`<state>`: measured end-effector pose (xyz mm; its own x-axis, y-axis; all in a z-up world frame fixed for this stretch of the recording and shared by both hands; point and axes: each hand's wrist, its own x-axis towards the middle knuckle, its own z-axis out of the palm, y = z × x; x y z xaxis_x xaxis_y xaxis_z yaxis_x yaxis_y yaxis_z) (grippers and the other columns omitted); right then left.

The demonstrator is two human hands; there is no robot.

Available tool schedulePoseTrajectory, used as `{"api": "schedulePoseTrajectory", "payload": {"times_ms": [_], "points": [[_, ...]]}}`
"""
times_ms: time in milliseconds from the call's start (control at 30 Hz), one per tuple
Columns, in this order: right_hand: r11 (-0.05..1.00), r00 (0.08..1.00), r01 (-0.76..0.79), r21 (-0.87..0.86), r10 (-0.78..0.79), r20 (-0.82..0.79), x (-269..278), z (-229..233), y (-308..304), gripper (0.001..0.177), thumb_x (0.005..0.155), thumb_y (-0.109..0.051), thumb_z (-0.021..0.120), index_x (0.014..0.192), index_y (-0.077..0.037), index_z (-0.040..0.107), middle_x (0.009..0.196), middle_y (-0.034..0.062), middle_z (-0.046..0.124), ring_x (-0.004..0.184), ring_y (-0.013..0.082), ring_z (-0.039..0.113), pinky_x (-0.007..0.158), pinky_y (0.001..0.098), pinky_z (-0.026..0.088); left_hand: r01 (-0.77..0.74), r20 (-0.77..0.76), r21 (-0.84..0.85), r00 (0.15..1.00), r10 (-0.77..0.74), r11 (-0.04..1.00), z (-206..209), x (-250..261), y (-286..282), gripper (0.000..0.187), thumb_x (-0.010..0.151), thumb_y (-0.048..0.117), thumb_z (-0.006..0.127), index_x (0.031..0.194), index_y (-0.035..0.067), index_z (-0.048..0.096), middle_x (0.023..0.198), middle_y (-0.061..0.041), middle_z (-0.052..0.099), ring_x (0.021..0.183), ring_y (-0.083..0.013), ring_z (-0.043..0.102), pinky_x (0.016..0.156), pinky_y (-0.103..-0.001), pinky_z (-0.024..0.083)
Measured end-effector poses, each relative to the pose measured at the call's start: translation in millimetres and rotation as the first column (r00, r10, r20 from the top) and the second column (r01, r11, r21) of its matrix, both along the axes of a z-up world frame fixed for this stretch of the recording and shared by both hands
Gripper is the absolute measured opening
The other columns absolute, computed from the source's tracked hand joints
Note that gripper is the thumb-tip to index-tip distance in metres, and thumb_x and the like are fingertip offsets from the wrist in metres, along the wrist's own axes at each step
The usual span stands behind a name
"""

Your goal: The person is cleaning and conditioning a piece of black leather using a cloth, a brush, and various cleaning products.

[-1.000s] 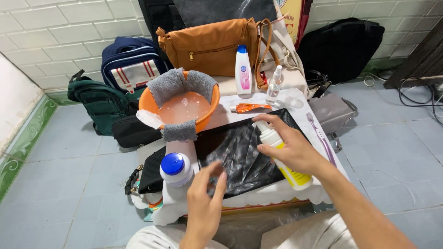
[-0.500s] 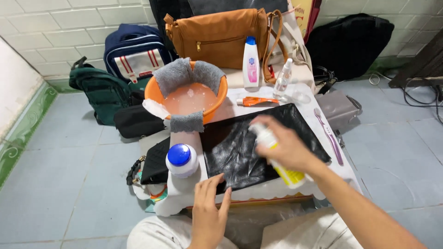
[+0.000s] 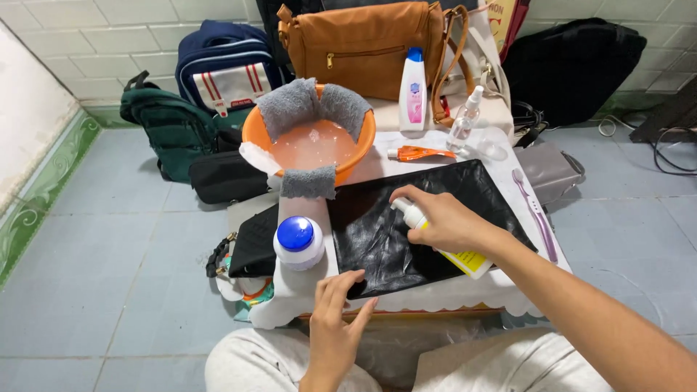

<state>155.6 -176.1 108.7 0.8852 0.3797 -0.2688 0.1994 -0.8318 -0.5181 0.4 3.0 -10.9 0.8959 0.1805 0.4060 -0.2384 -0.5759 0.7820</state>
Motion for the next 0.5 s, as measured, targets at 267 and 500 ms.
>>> {"api": "schedulePoseTrajectory", "payload": {"times_ms": [267, 500], "points": [[0.993, 0.992, -0.088, -0.078, 0.094, 0.079, 1.6, -15.4, 11.9, 0.059, 0.073, -0.016, 0.071, 0.129, -0.026, 0.055, 0.092, 0.0088, 0.078, 0.065, 0.0247, 0.072, 0.059, 0.0374, 0.058, -0.013, 0.023, -0.068, 1.0, 0.015, 0.998, -2.0, 0.7, 0.7, 0.046, 0.075, 0.01, 0.083, 0.118, 0.014, 0.07, 0.116, 0.003, 0.073, 0.099, -0.014, 0.061, 0.071, -0.026, 0.054], [0.992, 0.994, -0.064, -0.105, 0.073, 0.082, -0.5, -12.9, 12.5, 0.053, 0.074, -0.016, 0.069, 0.125, -0.023, 0.055, 0.096, 0.0113, 0.077, 0.072, 0.0272, 0.074, 0.064, 0.0417, 0.059, -0.018, 0.01, -0.075, 1.0, 0.019, 0.997, -2.5, 0.7, 0.8, 0.045, 0.075, 0.011, 0.083, 0.118, 0.015, 0.07, 0.116, 0.004, 0.074, 0.1, -0.0133, 0.062, 0.073, -0.026, 0.055]]}}
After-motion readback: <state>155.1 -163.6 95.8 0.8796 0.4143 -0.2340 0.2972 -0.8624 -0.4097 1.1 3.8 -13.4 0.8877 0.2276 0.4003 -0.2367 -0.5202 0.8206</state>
